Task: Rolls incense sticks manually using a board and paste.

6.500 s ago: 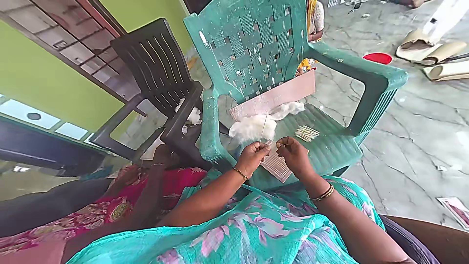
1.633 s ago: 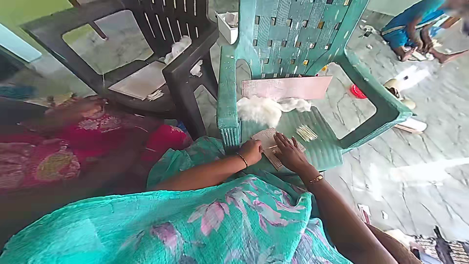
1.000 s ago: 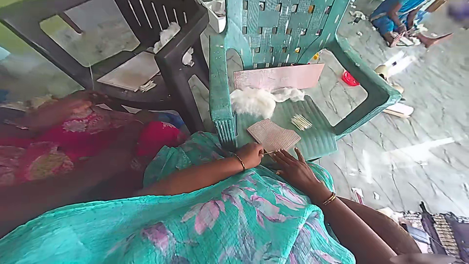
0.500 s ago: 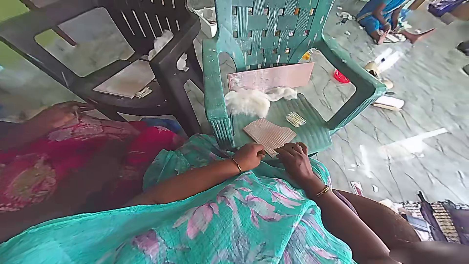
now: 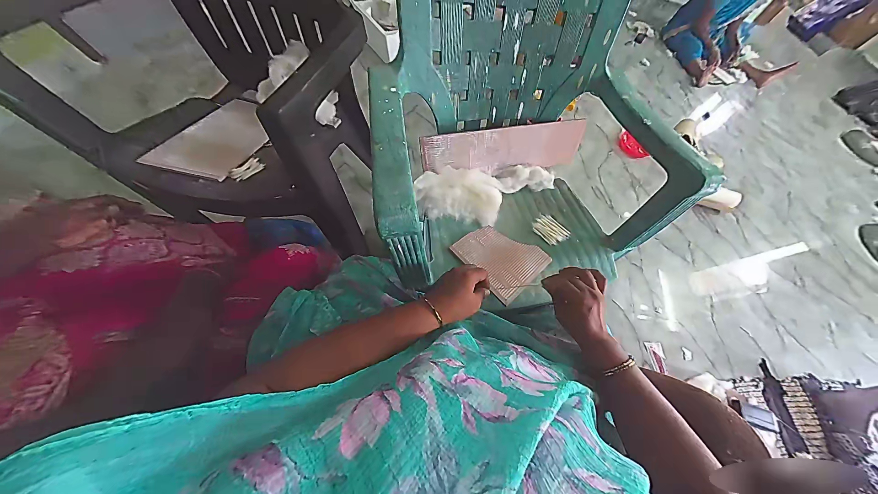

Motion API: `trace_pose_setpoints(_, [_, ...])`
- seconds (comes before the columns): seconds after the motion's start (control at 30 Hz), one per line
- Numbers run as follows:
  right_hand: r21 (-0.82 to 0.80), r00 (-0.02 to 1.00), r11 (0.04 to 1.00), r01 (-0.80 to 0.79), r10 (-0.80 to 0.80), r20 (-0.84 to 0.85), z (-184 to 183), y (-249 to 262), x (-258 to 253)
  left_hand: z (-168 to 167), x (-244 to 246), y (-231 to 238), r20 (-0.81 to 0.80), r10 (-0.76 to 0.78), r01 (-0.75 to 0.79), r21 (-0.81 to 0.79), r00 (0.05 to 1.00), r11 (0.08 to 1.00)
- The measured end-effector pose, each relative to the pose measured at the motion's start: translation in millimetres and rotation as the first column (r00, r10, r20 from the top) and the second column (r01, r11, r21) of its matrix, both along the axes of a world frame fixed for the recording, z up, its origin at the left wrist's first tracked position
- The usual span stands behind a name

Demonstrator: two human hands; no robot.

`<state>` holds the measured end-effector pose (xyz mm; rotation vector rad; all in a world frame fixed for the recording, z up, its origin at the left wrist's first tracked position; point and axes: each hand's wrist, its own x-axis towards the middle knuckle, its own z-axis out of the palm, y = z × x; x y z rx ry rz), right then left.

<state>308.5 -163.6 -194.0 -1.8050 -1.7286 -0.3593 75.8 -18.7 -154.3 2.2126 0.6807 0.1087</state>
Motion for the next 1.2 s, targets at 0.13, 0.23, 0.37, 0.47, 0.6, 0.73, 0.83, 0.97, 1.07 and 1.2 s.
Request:
trace_pose_setpoints(0.13, [-0.191,0.956,0.962,0.196,-0.231,-0.182,18.9,23.5,15.8,-5.1,-0.8,11.1,-0.002,0.053,-0.053,-0.056,0.999,0.997])
trace_pose_setpoints(0.23, [-0.351,0.873,0.889,0.295,-0.4,-0.278,28.0,56.1,29.8,-5.8,-0.4,15.3,-0.02,0.073,-0.075,-0.107,0.997,0.991])
trace_pose_setpoints(0.37, [-0.427,0.798,0.817,0.388,-0.529,-0.288,18.6,99.2,53.8,-7.1,-2.0,21.1,-0.013,0.07,-0.071,-0.149,0.997,0.986])
trace_pose_setpoints(0.47, [-0.462,0.794,0.781,0.421,-0.563,-0.228,12.8,119.6,63.6,-7.7,-4.4,25.0,-0.018,0.06,-0.062,-0.171,0.998,0.983])
trace_pose_setpoints(0.6, [-0.517,0.818,0.758,0.397,-0.548,-0.175,7.2,130.3,70.1,-9.4,-5.1,28.9,-0.013,0.039,-0.041,-0.186,0.999,0.982])
trace_pose_setpoints(0.73, [-0.561,0.764,0.7,0.441,-0.621,-0.175,12.0,127.4,78.1,-13.1,-4.0,32.2,0.008,0.022,-0.02,-0.195,1.0,0.981])
trace_pose_setpoints(0.83, [-0.542,0.725,0.681,0.493,-0.666,-0.177,13.7,112.0,85.1,-13.2,-2.9,32.4,0.01,0.014,-0.011,-0.201,1.0,0.98])
trace_pose_setpoints(0.97, [-0.463,0.73,0.739,0.489,-0.637,-0.248,13.4,75.6,78.0,-11.6,-1.7,28.6,0.02,0.018,-0.014,-0.19,1.0,0.982])
trace_pose_setpoints(1.07, [-0.488,0.78,0.759,0.431,-0.586,-0.222,4.0,54.8,77.5,-10.2,-1.3,24.0,0.006,-0.002,0.003,-0.167,1.0,0.986])
trace_pose_setpoints(1.2, [-0.467,0.797,0.791,0.395,-0.548,-0.255,11.0,39.7,67.5,-2.7,-0.7,10.0,-0.033,-0.031,0.027,-0.105,0.999,0.994])
